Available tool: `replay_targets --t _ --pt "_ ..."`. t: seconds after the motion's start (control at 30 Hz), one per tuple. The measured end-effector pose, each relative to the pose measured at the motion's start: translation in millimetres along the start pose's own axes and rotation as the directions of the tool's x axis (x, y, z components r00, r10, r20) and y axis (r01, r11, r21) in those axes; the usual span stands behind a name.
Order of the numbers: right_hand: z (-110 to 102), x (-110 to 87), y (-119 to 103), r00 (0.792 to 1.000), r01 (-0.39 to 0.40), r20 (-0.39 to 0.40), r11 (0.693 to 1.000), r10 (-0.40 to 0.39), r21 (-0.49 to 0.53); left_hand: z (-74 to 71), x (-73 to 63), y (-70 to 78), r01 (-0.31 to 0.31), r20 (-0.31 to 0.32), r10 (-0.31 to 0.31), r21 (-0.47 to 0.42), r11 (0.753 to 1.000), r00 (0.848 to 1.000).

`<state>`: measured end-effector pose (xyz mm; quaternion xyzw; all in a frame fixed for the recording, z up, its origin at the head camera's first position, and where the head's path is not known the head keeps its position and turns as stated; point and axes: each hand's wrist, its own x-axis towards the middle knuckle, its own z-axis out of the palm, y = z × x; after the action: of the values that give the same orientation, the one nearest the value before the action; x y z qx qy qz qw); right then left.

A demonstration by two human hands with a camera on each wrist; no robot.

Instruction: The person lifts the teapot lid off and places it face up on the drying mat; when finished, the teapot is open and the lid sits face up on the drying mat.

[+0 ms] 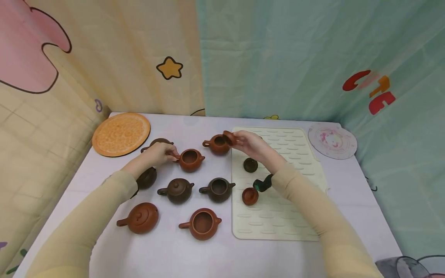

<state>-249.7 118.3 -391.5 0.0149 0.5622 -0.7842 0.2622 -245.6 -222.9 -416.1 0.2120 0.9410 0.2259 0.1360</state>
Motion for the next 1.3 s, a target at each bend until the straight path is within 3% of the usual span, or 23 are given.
replay_targets --t 0.1,0.2,0.47,0.57,0.63,0.73,0.8,0.97,1.1,1.3 --pt "-28 -16.0 -3 0.999 -0.012 -0.029 0.985 0.018 0.169 -0.1 0.6 0.0 0.016 0.004 -0.016 0.009 1.0 1.0" --pt "-53 -29.6 0 0.997 -0.033 -0.055 0.966 0.048 0.256 -0.5 0.8 0.2 0.017 0.007 -0.017 0.009 1.0 1.0" --pt "-103 -45.1 10 0.973 -0.104 -0.172 0.958 0.153 0.266 -0.5 1.3 -0.3 0.002 -0.012 -0.002 0.022 1.0 1.0" --pt "-111 -45.3 14 0.96 -0.107 -0.242 0.983 0.142 0.152 -0.3 1.1 0.3 0.002 -0.014 -0.001 0.021 1.0 1.0" --pt "-114 -44.9 17 0.954 -0.121 -0.281 0.992 0.11 -0.023 -0.1 0.8 0.6 0.0 -0.011 0.001 0.021 1.0 1.0" --pt "-116 -45.6 22 0.947 -0.148 -0.317 0.945 0.051 -0.291 0.2 0.7 1.0 -0.001 -0.009 0.001 0.016 1.0 1.0" --pt "-116 -46.4 25 0.949 -0.146 -0.315 0.908 0.016 -0.393 0.3 0.6 1.2 0.0 -0.009 0.0 0.012 1.0 1.0" --pt "-117 -45.4 28 0.936 -0.168 -0.351 0.861 -0.013 -0.48 1.1 0.1 0.6 0.005 -0.013 -0.005 0.014 1.0 1.0" --pt "-117 -43.5 29 0.912 -0.222 -0.408 0.796 -0.034 -0.562 1.0 0.1 -0.2 0.0 -0.013 0.0 0.018 1.0 1.0" --pt "-119 -43.3 27 0.903 -0.24 -0.427 0.763 -0.051 -0.6 1.0 0.5 -0.5 -0.001 -0.011 0.001 0.023 1.0 1.0"
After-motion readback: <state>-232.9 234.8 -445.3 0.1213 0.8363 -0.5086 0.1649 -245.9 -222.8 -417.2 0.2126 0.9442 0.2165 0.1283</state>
